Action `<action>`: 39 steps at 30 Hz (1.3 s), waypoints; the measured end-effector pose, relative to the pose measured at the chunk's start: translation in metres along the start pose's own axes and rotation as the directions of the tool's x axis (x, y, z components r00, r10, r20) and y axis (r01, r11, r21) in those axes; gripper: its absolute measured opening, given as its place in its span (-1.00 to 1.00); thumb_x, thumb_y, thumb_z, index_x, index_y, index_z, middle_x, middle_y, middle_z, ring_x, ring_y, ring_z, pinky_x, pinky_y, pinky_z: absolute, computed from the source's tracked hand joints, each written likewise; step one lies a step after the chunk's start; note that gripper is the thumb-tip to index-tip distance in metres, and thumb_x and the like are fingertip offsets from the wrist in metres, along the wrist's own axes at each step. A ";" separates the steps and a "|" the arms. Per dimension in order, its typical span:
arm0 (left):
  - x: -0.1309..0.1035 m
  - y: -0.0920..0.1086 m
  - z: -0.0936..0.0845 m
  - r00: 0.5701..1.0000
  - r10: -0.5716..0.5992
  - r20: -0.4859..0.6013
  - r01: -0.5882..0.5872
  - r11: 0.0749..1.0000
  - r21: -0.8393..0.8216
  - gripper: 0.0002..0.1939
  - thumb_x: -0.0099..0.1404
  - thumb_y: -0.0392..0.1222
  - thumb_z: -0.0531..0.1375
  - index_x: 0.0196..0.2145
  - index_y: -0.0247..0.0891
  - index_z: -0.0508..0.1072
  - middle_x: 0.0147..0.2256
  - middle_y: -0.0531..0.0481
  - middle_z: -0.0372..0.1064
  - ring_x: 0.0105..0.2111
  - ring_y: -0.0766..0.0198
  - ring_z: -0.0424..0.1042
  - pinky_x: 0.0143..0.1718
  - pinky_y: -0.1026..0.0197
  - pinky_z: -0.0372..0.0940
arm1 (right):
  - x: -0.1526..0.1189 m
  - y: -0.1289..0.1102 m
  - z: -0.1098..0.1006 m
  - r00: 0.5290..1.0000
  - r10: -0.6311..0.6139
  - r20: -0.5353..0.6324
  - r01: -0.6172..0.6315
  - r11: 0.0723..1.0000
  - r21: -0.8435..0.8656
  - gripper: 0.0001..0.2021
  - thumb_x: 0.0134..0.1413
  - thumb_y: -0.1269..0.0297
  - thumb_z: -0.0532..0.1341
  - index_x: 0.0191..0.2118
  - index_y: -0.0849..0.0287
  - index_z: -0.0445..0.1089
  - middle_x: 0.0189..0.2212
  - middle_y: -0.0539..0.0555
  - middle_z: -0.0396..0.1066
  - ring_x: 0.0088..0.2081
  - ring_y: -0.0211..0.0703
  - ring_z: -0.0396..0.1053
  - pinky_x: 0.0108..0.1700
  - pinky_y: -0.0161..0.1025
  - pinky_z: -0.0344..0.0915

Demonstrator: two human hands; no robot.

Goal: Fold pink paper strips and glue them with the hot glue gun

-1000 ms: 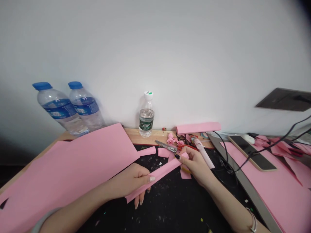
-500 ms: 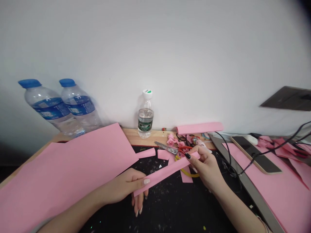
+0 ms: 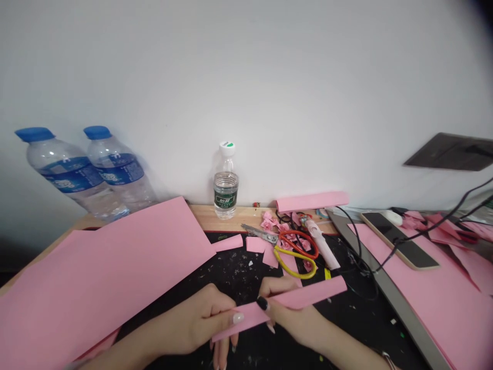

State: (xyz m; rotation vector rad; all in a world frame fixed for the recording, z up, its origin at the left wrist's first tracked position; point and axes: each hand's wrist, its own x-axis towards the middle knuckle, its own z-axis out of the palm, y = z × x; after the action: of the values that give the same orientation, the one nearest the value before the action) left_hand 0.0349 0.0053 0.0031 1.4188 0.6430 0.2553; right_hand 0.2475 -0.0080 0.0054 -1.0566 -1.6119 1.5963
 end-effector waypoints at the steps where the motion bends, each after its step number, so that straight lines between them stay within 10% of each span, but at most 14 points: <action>1: 0.000 -0.001 0.003 1.000 -0.008 0.018 0.008 1.000 -0.002 -0.44 0.32 0.23 -0.06 -0.54 -0.29 0.37 -0.73 -0.03 0.37 -0.72 0.29 0.35 -0.62 0.35 0.18 | -0.002 -0.001 0.002 1.000 0.000 0.026 0.001 1.000 -0.029 -0.67 0.09 0.17 0.18 -0.61 0.15 0.17 -0.71 -0.10 0.16 -0.64 -0.34 0.08 -0.57 -0.36 -0.01; 11: -0.001 0.002 0.015 1.000 -0.027 0.006 0.026 0.991 0.133 -0.52 0.30 0.14 0.05 -0.55 -0.29 0.43 -0.68 0.06 0.31 -0.67 0.35 0.24 -0.62 0.35 0.16 | -0.003 0.004 0.021 0.983 0.004 0.181 -0.013 0.999 0.052 -0.50 0.06 0.05 0.24 -0.69 0.16 0.00 -0.72 -0.16 -0.05 -0.63 -0.41 -0.13 -0.62 -0.36 -0.21; 18: 0.004 -0.006 0.012 1.000 0.013 -0.027 -0.011 0.998 0.067 -0.44 0.26 0.20 0.06 -0.70 -0.28 0.25 -0.75 0.11 0.15 -0.72 0.42 0.07 -0.70 0.36 -0.02 | -0.002 0.009 0.025 0.998 0.030 0.046 -0.037 0.989 0.144 -0.46 0.06 -0.10 0.17 -0.72 0.15 0.06 -0.77 -0.14 0.03 -0.69 -0.42 -0.04 -0.64 -0.37 -0.17; 27: 0.002 -0.019 0.006 0.994 -0.106 0.040 0.113 0.959 -0.259 -0.49 0.13 0.24 0.18 -0.58 -0.33 0.39 -0.72 -0.03 0.34 -0.73 0.29 0.33 -0.74 0.37 0.13 | 0.001 0.017 0.011 0.967 0.149 -0.205 -0.067 0.930 0.362 -0.50 -0.12 -0.02 0.32 -0.70 0.15 0.05 -0.75 -0.18 -0.07 -0.66 -0.40 -0.13 -0.62 -0.35 -0.21; 39: 0.001 -0.023 0.000 0.997 -0.055 -0.057 0.043 0.980 -0.194 -0.50 0.14 0.20 0.20 -0.59 -0.36 0.43 -0.66 -0.07 0.40 -0.71 0.32 0.35 -0.70 0.38 0.13 | 0.011 0.007 -0.017 0.909 0.142 -0.393 0.048 0.898 0.437 -0.55 -0.14 0.02 0.36 -0.61 0.15 0.10 -0.73 -0.20 -0.07 -0.65 -0.43 -0.23 -0.61 -0.36 -0.26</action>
State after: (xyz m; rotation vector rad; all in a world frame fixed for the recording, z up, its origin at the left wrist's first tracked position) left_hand 0.0307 0.0019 -0.0196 1.2119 0.6849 0.3159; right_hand 0.2579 0.0097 -0.0011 -1.0973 -0.8914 1.5343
